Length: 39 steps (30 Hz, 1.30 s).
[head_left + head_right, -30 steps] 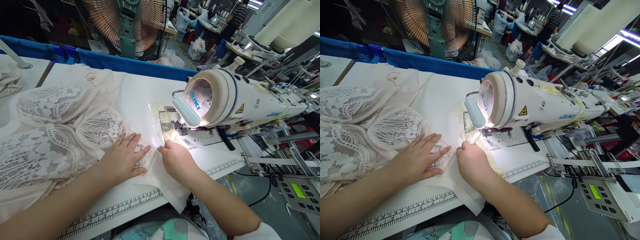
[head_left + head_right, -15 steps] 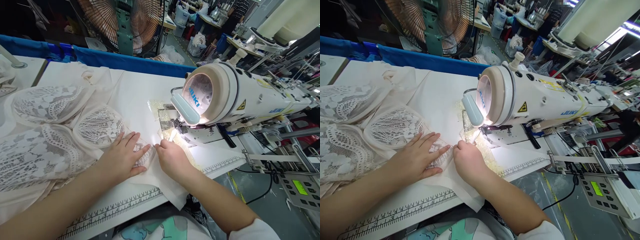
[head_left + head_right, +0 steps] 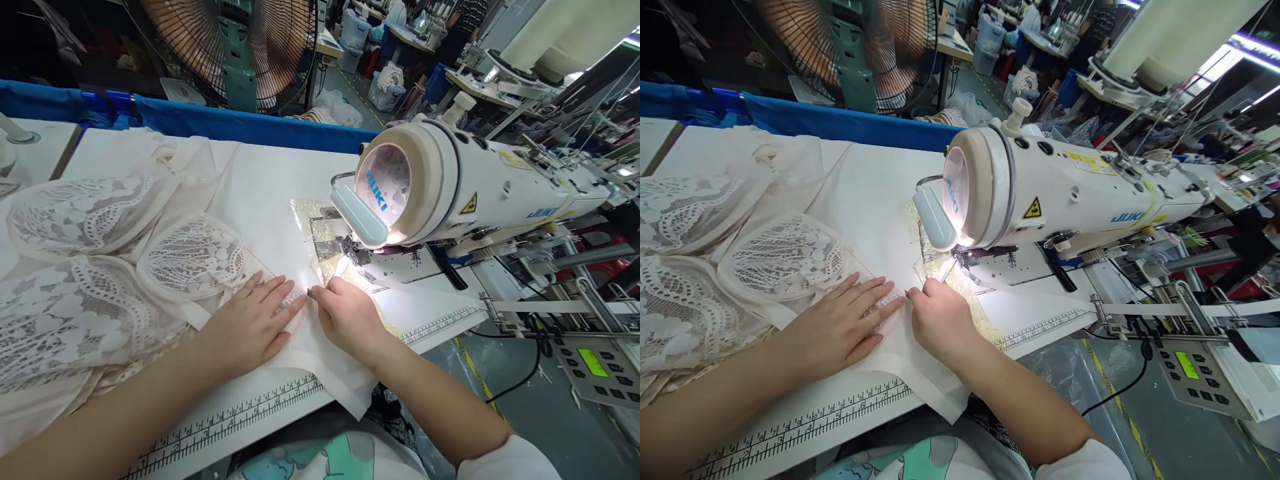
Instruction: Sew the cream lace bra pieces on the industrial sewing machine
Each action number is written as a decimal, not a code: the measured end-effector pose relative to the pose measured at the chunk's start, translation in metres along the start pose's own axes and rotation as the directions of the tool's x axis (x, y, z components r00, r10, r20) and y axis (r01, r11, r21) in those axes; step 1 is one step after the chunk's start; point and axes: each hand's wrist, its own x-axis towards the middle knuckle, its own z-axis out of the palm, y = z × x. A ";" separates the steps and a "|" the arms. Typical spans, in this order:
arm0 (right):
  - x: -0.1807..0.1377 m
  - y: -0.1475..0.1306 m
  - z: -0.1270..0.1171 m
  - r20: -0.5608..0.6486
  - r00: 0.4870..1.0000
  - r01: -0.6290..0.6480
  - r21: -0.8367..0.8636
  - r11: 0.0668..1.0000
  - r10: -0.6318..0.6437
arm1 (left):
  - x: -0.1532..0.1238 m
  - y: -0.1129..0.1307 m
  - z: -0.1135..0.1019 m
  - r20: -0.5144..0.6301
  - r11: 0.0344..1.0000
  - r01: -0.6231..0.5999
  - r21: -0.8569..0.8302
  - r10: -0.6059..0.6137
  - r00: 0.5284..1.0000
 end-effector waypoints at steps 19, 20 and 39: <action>-0.007 0.002 -0.019 0.269 0.962 0.065 -0.054 0.996 -0.048 | 0.003 0.004 -0.001 0.051 0.999 0.048 0.015 -0.049 0.998; -0.007 0.003 -0.020 0.242 0.969 0.058 -0.044 0.997 -0.046 | 0.003 0.004 -0.001 0.052 0.999 0.050 0.012 -0.050 0.997; 0.005 0.002 -0.011 -0.186 0.980 0.002 0.350 0.937 0.067 | 0.003 -0.015 -0.005 0.078 0.988 0.078 0.132 -0.089 0.993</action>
